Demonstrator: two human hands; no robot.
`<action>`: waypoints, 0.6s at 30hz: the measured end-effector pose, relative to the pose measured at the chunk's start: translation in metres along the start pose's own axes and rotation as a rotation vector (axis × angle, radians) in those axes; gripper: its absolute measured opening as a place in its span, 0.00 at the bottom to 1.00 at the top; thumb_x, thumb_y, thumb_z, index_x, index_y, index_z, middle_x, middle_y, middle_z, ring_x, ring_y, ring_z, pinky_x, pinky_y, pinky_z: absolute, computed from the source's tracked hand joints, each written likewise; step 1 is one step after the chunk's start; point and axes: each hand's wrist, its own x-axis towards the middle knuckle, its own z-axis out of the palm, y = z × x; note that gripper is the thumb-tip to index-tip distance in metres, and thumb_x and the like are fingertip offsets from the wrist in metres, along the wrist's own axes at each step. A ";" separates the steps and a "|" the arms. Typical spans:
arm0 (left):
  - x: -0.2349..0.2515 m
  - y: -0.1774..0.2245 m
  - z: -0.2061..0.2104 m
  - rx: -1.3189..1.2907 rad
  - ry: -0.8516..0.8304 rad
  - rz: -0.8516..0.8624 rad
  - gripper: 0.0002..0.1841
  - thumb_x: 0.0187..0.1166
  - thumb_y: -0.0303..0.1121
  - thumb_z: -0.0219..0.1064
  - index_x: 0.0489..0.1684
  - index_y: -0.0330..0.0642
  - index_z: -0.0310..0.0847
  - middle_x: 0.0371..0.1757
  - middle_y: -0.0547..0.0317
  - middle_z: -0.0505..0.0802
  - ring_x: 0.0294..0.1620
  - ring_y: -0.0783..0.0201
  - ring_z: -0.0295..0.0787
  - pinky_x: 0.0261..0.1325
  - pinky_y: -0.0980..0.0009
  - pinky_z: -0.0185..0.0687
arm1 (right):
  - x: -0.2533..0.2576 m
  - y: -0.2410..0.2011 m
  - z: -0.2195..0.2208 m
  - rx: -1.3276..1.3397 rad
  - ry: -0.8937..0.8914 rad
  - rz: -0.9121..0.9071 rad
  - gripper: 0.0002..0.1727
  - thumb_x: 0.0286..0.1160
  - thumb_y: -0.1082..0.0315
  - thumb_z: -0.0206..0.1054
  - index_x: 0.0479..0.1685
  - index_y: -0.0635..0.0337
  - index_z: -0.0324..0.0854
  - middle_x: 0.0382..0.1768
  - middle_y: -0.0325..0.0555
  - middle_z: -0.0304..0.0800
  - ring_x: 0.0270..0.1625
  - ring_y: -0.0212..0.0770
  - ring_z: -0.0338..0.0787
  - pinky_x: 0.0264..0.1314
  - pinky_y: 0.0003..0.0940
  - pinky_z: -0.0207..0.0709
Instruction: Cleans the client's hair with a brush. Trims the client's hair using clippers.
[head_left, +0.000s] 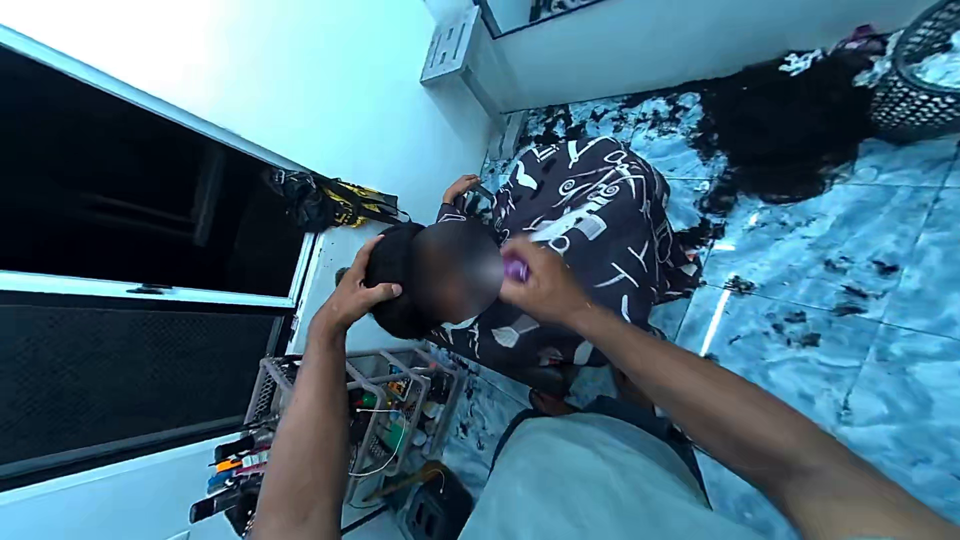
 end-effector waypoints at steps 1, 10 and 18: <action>0.002 -0.002 -0.002 -0.017 0.002 -0.003 0.53 0.57 0.48 0.81 0.93 0.65 0.55 0.80 0.58 0.81 0.73 0.61 0.83 0.71 0.50 0.83 | -0.003 -0.011 -0.002 -0.012 -0.149 -0.037 0.18 0.65 0.58 0.74 0.54 0.53 0.86 0.37 0.44 0.91 0.38 0.41 0.91 0.40 0.50 0.87; 0.017 -0.006 0.000 -0.121 0.000 -0.007 0.53 0.57 0.42 0.80 0.92 0.56 0.55 0.80 0.54 0.81 0.75 0.61 0.81 0.75 0.53 0.82 | 0.045 -0.018 -0.002 -0.124 0.112 -0.153 0.22 0.69 0.59 0.72 0.61 0.59 0.85 0.53 0.54 0.90 0.51 0.47 0.91 0.53 0.50 0.88; 0.036 -0.013 -0.006 -0.090 -0.019 -0.053 0.50 0.61 0.48 0.77 0.92 0.57 0.55 0.80 0.53 0.81 0.75 0.60 0.82 0.75 0.51 0.81 | 0.037 -0.020 -0.018 -0.211 -0.216 -0.012 0.16 0.64 0.57 0.76 0.49 0.52 0.87 0.36 0.47 0.91 0.38 0.46 0.91 0.42 0.57 0.87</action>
